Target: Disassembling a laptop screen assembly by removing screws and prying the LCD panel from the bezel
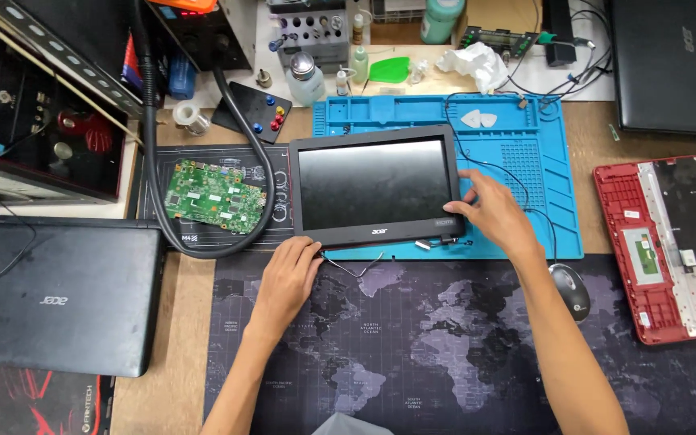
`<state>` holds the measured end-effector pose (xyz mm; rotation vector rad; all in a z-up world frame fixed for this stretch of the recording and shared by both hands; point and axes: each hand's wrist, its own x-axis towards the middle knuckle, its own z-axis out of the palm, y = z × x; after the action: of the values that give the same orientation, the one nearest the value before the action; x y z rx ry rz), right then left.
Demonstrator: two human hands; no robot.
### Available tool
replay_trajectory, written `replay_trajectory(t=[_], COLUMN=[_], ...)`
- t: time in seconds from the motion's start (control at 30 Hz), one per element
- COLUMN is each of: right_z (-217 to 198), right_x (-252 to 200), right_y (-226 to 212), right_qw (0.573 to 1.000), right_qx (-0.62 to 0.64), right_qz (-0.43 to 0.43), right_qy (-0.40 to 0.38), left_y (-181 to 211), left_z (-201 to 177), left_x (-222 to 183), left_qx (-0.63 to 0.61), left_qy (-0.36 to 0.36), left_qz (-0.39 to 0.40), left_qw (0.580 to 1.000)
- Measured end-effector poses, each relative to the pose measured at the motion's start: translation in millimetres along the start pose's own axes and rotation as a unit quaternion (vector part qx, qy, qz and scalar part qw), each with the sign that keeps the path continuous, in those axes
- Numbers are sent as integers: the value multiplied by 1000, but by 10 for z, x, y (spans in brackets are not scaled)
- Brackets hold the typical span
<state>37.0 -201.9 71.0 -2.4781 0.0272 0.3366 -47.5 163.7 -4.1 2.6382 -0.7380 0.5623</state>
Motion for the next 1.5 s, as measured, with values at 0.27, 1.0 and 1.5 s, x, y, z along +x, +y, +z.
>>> replay_trajectory(t=[0.27, 1.0, 1.5], right_z=[-89, -313, 172], right_x=[-423, -491, 95], right_y=[-258, -254, -134], right_qw=[995, 887, 775], right_qx=[-36, 346, 511], right_qz=[-83, -261, -299], right_qy=[38, 157, 220], left_y=[-47, -57, -329], left_z=[-75, -1142, -498], left_x=[41, 956, 1076], left_qx=[60, -314, -597], left_qy=[17, 80, 174], left_qz=[70, -90, -192], left_qw=[996, 942, 759])
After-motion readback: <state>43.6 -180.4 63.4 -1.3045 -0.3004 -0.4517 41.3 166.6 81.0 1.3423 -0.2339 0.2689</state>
